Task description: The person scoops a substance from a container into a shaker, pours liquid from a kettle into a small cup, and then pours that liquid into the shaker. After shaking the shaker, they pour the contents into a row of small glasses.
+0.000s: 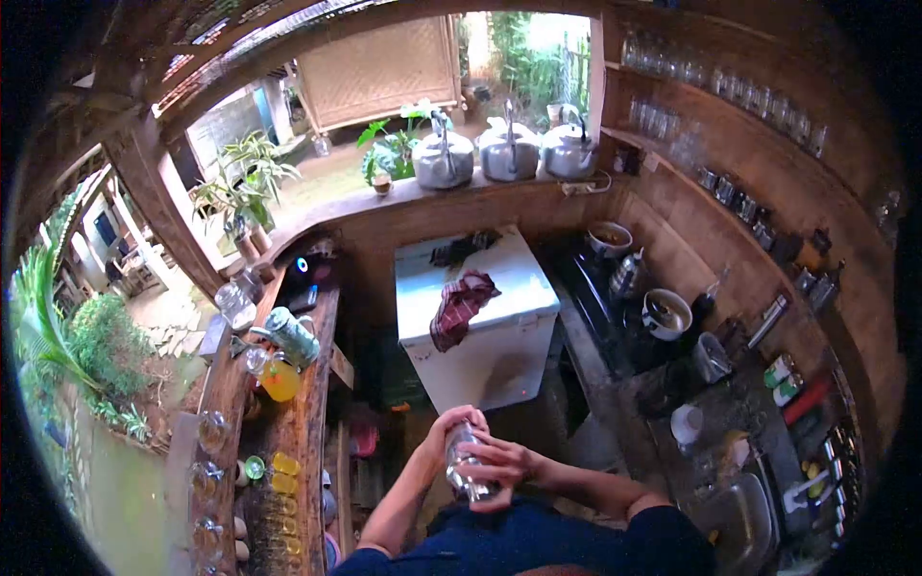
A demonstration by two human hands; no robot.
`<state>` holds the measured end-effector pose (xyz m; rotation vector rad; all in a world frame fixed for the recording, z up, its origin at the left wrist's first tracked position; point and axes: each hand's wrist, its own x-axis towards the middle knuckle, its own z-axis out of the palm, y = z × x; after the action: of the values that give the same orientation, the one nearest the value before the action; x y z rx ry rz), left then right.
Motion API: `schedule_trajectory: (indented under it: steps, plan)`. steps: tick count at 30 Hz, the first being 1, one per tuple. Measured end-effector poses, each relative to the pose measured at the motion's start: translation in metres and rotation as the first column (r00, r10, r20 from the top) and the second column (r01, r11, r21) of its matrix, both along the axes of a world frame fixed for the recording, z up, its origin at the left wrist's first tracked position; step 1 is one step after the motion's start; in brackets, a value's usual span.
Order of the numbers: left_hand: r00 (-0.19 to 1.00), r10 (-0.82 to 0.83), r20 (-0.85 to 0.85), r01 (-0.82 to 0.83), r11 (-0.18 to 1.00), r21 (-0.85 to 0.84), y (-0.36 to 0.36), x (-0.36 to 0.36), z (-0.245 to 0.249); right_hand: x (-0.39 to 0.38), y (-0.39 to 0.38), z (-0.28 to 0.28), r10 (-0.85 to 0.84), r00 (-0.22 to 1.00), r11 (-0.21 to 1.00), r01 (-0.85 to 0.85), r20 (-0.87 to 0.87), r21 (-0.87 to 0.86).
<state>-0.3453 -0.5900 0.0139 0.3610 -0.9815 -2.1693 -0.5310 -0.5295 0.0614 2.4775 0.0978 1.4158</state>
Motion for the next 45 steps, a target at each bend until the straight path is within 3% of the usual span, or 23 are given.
schedule_trajectory:
  steps: [2,5,7,8,9,10,11,12,14,17,20,21,23,26,28,30,34,37,39,41,42,44,45]
  plan:
    - [0.969,-0.026,0.247,0.124,0.912,-0.390,-0.008,-0.002,0.080,-0.007,-0.012,0.029,0.078,0.996,0.968,-0.086,-0.041,-0.235]
    - [0.907,-0.323,0.272,0.284,0.943,0.171,-0.045,-0.010,0.117,-0.022,-0.040,0.070,-0.081,0.977,0.968,0.030,-0.197,-0.250]
    - [0.949,-0.171,0.265,0.203,0.974,-0.100,-0.036,-0.014,0.094,-0.026,-0.009,0.069,-0.204,0.928,0.923,0.077,-0.311,-0.377]
    - [0.949,-0.041,0.313,0.154,0.925,-0.347,-0.009,-0.013,0.102,-0.031,0.003,0.063,-0.437,0.852,0.748,0.166,-0.288,-0.642]
    - [0.994,0.005,0.108,0.016,0.982,-0.187,0.033,-0.018,0.108,-0.036,0.016,0.039,-0.702,0.709,0.326,0.243,-0.062,-0.914]
    - [0.997,0.068,-0.042,-0.074,0.985,-0.157,0.060,-0.022,0.090,-0.031,0.039,0.026,-0.345,0.933,0.817,0.247,-0.098,-0.522]
    - [0.962,0.270,-0.047,-0.273,0.955,-0.112,0.087,-0.032,0.078,-0.027,0.056,0.014,-0.184,0.981,0.976,0.176,-0.052,-0.130]
    - [0.977,0.212,-0.024,-0.209,0.974,0.090,0.070,-0.027,-0.006,-0.024,0.073,0.002,0.032,0.991,0.969,-0.063,0.130,0.238]
    - [1.000,-0.007,-0.011,0.011,0.925,0.379,0.079,-0.011,-0.055,-0.016,0.072,-0.021,-0.015,0.993,0.928,-0.030,0.118,0.371]
    - [0.979,-0.092,0.180,0.115,0.986,-0.123,0.089,-0.012,0.005,-0.024,0.066,-0.049,-0.021,0.997,0.797,-0.027,0.071,0.604]
    - [0.902,-0.112,0.416,0.230,0.942,-0.244,0.050,-0.011,0.046,-0.018,0.039,0.006,0.053,0.985,0.998,-0.058,-0.164,-0.026]
    - [0.875,-0.388,0.290,0.308,0.907,0.286,0.023,-0.010,0.027,-0.013,0.019,0.036,-0.016,0.986,0.908,-0.055,-0.165,-0.416]
    - [0.902,-0.370,0.221,0.317,0.917,0.241,0.060,-0.009,0.045,-0.016,0.093,0.044,0.005,0.979,0.957,-0.064,-0.206,-0.283]
    - [0.994,0.067,0.086,-0.012,0.851,-0.525,0.127,0.008,0.056,-0.016,0.125,0.032,0.003,0.978,0.998,-0.017,-0.208,-0.064]
    - [0.989,0.109,-0.095,-0.092,0.982,0.166,0.152,0.011,-0.022,0.014,0.144,-0.020,-0.012,0.983,0.987,-0.019,0.185,0.161]
    - [0.997,0.074,0.036,-0.082,0.909,0.410,0.152,0.031,-0.080,0.032,0.133,-0.069,-0.006,0.991,0.965,-0.029,0.134,0.261]
    - [0.979,-0.043,0.198,0.143,0.840,-0.523,0.123,0.029,0.041,0.027,0.088,0.016,0.067,0.996,0.996,-0.064,0.060,-0.058]
    - [0.905,0.068,0.419,0.160,0.860,-0.485,0.085,0.045,0.009,0.035,0.089,0.020,0.102,0.993,0.974,-0.111,-0.055,-0.197]
    - [0.934,-0.068,0.351,0.118,0.986,-0.121,0.092,0.039,0.053,0.031,0.097,0.080,-0.056,0.873,0.939,-0.118,-0.485,-0.322]
    - [0.981,0.041,0.192,-0.001,0.979,-0.202,0.111,0.048,0.052,0.050,0.121,0.041,0.082,0.966,0.925,-0.166,-0.246,-0.343]
    - [0.995,0.091,0.040,-0.081,0.975,-0.209,0.137,0.051,0.035,0.061,0.129,0.004,0.029,0.998,0.999,-0.031,-0.063,-0.030]
    - [0.922,0.289,-0.258,-0.234,0.946,0.223,0.101,0.060,-0.081,0.074,0.100,-0.013,0.022,1.000,0.987,-0.020,-0.009,0.157]
    - [0.945,0.121,-0.303,-0.046,0.969,0.243,0.082,0.069,-0.062,0.080,0.085,-0.022,0.018,1.000,0.969,-0.023,0.021,0.248]
